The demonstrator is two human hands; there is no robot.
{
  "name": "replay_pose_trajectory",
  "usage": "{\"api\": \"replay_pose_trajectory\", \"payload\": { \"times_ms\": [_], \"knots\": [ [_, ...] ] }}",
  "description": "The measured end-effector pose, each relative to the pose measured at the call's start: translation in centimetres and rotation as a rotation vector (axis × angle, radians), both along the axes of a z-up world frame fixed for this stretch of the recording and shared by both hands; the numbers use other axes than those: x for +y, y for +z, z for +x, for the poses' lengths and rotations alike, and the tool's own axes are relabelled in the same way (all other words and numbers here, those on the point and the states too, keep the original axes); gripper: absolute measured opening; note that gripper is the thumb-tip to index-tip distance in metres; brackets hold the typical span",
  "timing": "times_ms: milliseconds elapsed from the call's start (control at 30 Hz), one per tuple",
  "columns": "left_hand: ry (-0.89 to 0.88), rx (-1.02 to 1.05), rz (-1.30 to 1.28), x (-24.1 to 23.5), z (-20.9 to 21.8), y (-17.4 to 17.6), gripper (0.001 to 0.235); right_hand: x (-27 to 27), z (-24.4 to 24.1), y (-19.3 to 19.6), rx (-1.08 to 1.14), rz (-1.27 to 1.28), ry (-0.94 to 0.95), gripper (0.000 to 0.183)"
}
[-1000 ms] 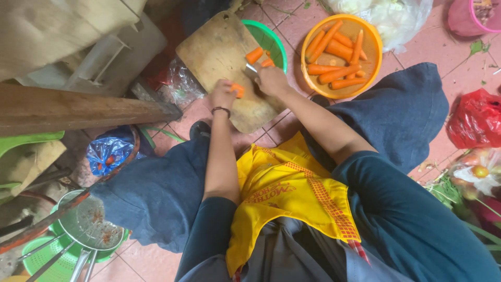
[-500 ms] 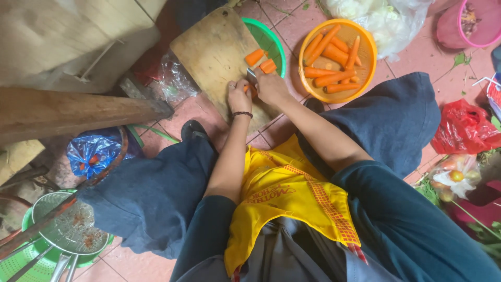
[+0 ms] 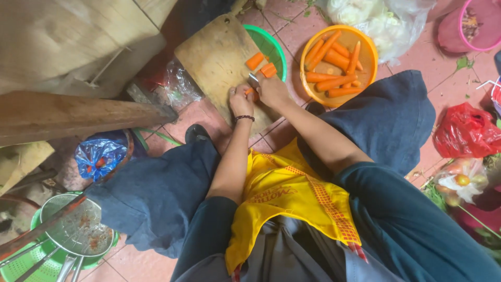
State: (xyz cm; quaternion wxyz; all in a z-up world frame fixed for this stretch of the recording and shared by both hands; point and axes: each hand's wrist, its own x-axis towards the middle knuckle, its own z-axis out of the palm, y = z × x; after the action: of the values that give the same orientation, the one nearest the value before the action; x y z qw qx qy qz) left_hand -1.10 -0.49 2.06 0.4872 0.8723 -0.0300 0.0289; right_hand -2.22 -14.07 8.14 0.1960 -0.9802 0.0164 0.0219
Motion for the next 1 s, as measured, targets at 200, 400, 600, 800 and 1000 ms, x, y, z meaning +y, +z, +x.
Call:
{"api": "replay_pose_trajectory", "payload": {
  "times_ms": [200,400,600,800,1000],
  "knots": [
    [0.032,-0.023,0.054,-0.1,0.4,-1.4,0.014,2.4,0.1,3.7,0.147,-0.020,-0.007,0.025],
    [0.023,-0.081,0.106,0.3,0.2,-2.0,0.015,3.6,-1.6,5.5,0.011,0.014,0.019,0.040],
    [0.053,-0.027,0.106,0.1,0.3,-2.7,0.017,3.2,-1.2,2.0,0.037,-0.023,0.041,0.028],
    [0.080,-0.022,-0.016,0.1,0.6,-2.5,0.017,1.0,-0.4,1.2,-0.005,0.042,0.020,0.041],
    [0.099,-0.057,0.027,0.1,0.7,-2.8,0.015,2.6,-0.5,4.2,0.086,0.014,0.049,0.026]
  ]
}}
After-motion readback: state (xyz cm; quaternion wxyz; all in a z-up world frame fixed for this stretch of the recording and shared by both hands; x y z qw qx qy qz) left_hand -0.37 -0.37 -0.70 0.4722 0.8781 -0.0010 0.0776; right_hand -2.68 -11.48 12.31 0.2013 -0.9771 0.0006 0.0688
